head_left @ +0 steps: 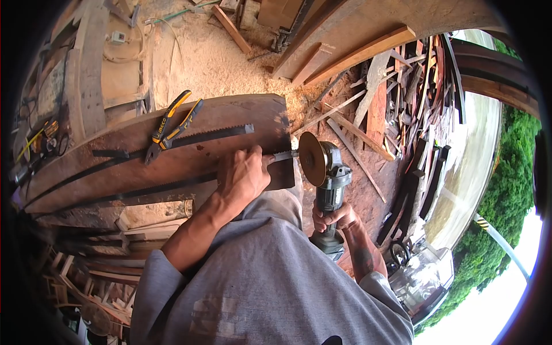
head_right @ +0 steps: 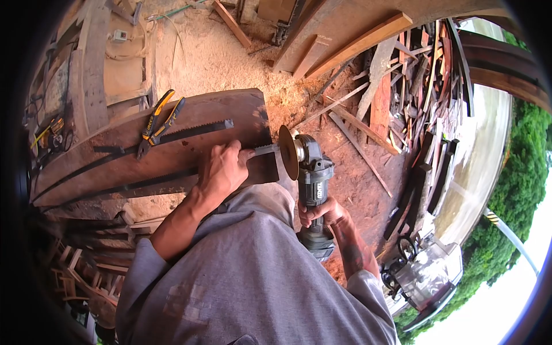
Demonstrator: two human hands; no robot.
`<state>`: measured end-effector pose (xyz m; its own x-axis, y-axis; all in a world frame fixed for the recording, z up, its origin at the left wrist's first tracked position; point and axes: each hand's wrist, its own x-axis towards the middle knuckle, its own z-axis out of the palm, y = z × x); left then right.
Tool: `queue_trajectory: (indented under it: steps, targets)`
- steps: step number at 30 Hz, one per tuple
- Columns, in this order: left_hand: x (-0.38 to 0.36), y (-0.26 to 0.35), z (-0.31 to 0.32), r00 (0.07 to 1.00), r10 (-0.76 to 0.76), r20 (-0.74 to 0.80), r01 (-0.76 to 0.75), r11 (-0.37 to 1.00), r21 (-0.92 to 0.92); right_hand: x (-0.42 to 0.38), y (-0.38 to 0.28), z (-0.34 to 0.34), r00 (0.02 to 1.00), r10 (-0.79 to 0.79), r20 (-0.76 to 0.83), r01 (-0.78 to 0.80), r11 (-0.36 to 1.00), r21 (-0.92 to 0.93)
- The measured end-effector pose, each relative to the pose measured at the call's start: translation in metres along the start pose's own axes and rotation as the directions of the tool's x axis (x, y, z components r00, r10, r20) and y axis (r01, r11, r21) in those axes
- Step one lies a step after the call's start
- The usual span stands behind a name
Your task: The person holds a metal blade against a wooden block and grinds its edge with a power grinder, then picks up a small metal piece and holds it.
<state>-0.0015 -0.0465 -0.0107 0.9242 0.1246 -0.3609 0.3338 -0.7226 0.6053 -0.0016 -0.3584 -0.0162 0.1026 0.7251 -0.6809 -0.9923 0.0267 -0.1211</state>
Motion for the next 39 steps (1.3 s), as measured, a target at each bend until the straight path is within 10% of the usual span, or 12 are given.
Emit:
queue_trajectory:
  steps: [39]
  targets:
    - [0.001, 0.003, -0.004, 0.999, -0.011, 0.036, 0.011, 1.0, 0.011, 0.004, 0.003, 0.0, 1.0, 0.001, 0.002, -0.001, 0.999, 0.053]
